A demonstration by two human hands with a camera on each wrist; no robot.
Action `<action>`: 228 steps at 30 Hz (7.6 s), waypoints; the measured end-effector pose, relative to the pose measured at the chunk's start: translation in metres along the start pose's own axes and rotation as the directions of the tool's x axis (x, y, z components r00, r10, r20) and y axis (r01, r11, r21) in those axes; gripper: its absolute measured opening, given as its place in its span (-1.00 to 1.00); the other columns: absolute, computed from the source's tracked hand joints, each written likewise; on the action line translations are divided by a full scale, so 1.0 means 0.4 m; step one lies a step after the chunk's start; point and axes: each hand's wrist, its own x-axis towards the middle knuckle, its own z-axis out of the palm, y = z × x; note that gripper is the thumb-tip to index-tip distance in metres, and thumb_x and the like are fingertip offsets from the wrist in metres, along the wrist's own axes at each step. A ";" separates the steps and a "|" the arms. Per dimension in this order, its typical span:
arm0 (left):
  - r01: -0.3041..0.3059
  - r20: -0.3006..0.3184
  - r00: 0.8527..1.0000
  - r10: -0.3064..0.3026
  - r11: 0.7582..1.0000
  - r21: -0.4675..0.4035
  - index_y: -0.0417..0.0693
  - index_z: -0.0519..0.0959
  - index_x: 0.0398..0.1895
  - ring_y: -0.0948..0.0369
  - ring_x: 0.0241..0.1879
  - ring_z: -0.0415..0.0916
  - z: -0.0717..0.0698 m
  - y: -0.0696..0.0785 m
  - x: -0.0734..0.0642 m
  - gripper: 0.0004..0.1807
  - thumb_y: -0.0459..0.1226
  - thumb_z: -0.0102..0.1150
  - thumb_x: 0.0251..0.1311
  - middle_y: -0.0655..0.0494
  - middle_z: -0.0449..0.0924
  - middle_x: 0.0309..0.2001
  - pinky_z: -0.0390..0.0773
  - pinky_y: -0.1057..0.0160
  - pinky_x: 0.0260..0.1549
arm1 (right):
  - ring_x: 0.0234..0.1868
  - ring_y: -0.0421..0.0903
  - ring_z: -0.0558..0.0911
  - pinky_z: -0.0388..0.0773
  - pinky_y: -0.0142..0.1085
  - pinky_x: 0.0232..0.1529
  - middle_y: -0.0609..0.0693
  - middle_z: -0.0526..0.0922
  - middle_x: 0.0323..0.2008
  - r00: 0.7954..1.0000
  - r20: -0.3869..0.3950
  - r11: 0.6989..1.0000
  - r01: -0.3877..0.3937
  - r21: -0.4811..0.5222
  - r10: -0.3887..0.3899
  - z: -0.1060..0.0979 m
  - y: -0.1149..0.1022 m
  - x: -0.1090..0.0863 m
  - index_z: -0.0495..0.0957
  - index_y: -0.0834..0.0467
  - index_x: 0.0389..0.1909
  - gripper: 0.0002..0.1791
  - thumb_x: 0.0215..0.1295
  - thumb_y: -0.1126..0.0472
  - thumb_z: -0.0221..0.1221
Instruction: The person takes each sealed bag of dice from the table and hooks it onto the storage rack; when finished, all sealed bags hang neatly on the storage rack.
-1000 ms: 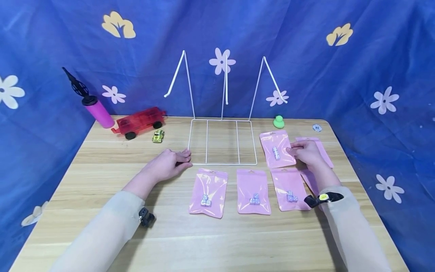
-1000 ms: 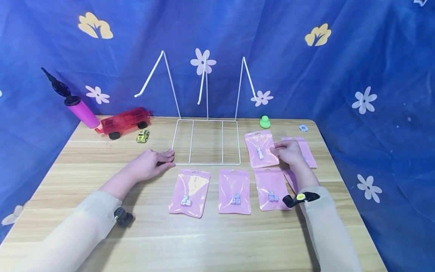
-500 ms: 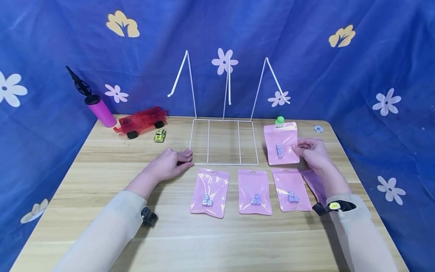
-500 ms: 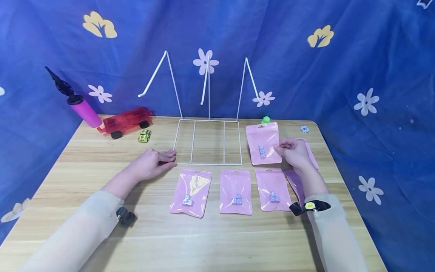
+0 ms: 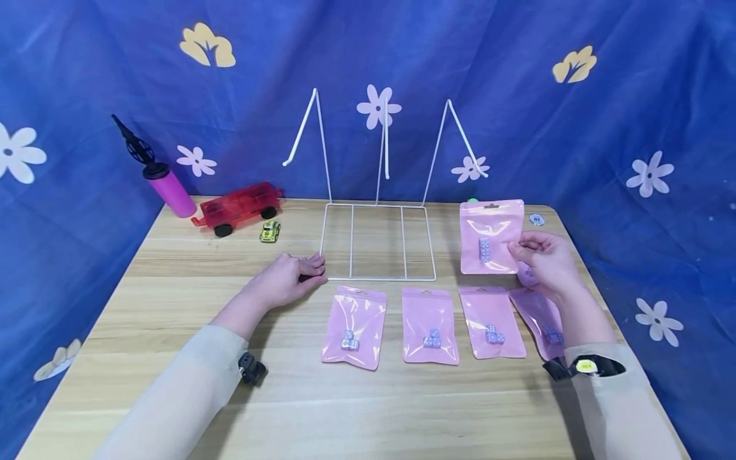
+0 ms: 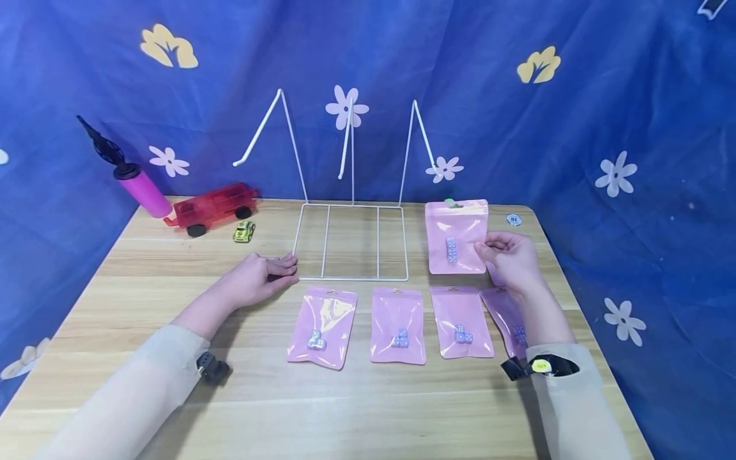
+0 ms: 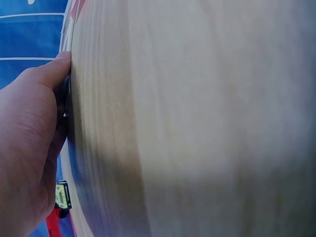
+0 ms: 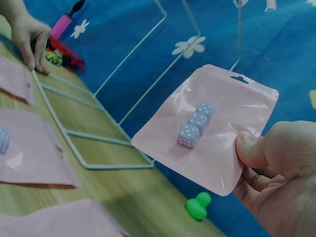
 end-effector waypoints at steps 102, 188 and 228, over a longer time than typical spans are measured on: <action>0.047 -0.010 0.999 -0.047 0.998 -0.033 -0.20 0.76 0.09 0.01 0.29 0.56 0.000 -0.002 0.007 -0.64 -0.17 0.47 0.35 -0.15 0.62 0.23 0.49 -0.04 0.33 | -0.41 -0.20 0.69 0.59 -0.48 -0.41 0.07 0.80 -0.39 0.960 0.073 0.877 0.214 0.429 -0.270 0.160 -0.129 0.069 0.70 0.29 -0.40 -0.86 0.31 0.54 0.37; 0.014 -0.048 0.999 -0.017 0.998 -0.059 -0.25 0.76 0.06 -0.05 0.26 0.59 0.015 -0.007 -0.004 -0.67 -0.23 0.47 0.34 -0.21 0.64 0.20 0.52 -0.10 0.29 | -0.12 -0.39 0.75 0.63 -0.57 -0.09 -0.29 0.80 -0.16 0.996 0.078 0.958 0.074 -0.275 -0.054 -0.220 0.028 0.144 0.53 0.51 0.25 -0.51 0.41 0.34 0.38; 0.018 -0.029 0.999 -0.019 0.999 -0.050 -0.22 0.75 0.09 -0.04 0.28 0.57 0.012 0.002 0.003 -0.64 -0.19 0.47 0.35 -0.18 0.62 0.22 0.51 -0.05 0.30 | 0.07 0.18 0.51 0.58 -0.20 0.01 0.40 0.47 0.21 0.957 -0.098 0.820 -0.283 -0.498 0.272 -0.267 0.193 0.144 0.44 0.48 0.32 -0.42 0.51 0.14 0.26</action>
